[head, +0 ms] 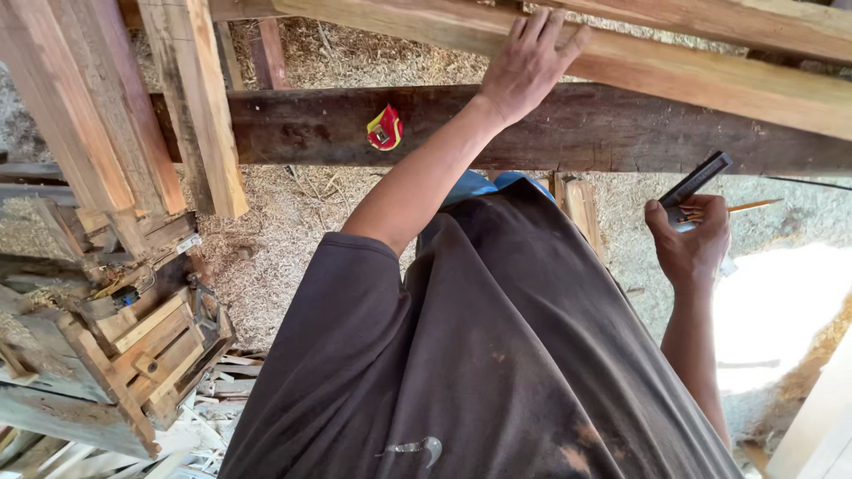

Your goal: The person measures and marks wooden planks using a tape measure, metal ruler, and pencil. They repeatedly position the ruler, draw lines, and adjust the planks on a workbench in a woodworking shop.

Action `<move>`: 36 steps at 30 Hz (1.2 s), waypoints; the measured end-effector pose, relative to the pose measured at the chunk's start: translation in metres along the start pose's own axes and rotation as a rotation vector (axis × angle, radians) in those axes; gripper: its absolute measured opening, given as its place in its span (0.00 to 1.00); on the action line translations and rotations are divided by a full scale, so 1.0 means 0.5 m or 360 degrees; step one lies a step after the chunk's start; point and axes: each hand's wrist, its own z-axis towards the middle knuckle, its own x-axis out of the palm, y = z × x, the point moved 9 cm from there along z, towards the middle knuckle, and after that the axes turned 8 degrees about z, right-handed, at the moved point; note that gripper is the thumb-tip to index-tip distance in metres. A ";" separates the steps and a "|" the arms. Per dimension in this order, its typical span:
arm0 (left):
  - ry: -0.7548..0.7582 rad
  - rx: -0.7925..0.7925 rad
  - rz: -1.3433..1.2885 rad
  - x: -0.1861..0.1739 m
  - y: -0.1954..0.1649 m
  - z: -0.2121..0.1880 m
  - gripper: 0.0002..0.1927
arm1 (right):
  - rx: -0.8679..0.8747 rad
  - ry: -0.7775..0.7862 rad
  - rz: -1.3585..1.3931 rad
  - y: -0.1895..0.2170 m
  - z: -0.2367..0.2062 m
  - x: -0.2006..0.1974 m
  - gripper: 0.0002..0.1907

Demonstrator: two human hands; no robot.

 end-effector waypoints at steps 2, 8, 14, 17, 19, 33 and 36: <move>0.0165 0.0013 -0.0017 0.018 0.000 0.003 0.28 | 0.0008 0.0005 -0.0040 0.008 0.004 0.001 0.25; 0.0302 -0.0072 -0.0204 0.026 -0.021 -0.024 0.23 | -0.0117 -0.0037 0.0000 0.050 0.006 -0.010 0.25; 0.0441 -0.0105 -0.0454 0.010 -0.087 -0.114 0.28 | -0.0243 0.0001 0.0024 0.091 0.010 -0.017 0.21; 0.0512 -0.0119 -0.0501 0.016 -0.092 -0.146 0.30 | -0.0335 0.0005 0.0086 0.127 0.015 -0.020 0.21; 0.0566 -0.0142 -0.0564 0.019 -0.087 -0.160 0.33 | -0.0346 0.0037 0.0095 0.146 0.015 -0.018 0.21; 0.0300 0.0477 -0.1276 -0.294 -0.216 -0.043 0.24 | 0.0386 0.1070 0.1777 0.154 -0.036 0.076 0.19; 0.0881 0.0112 -0.1874 -0.219 -0.232 -0.007 0.15 | 0.0168 0.0755 0.1796 0.142 -0.015 0.010 0.17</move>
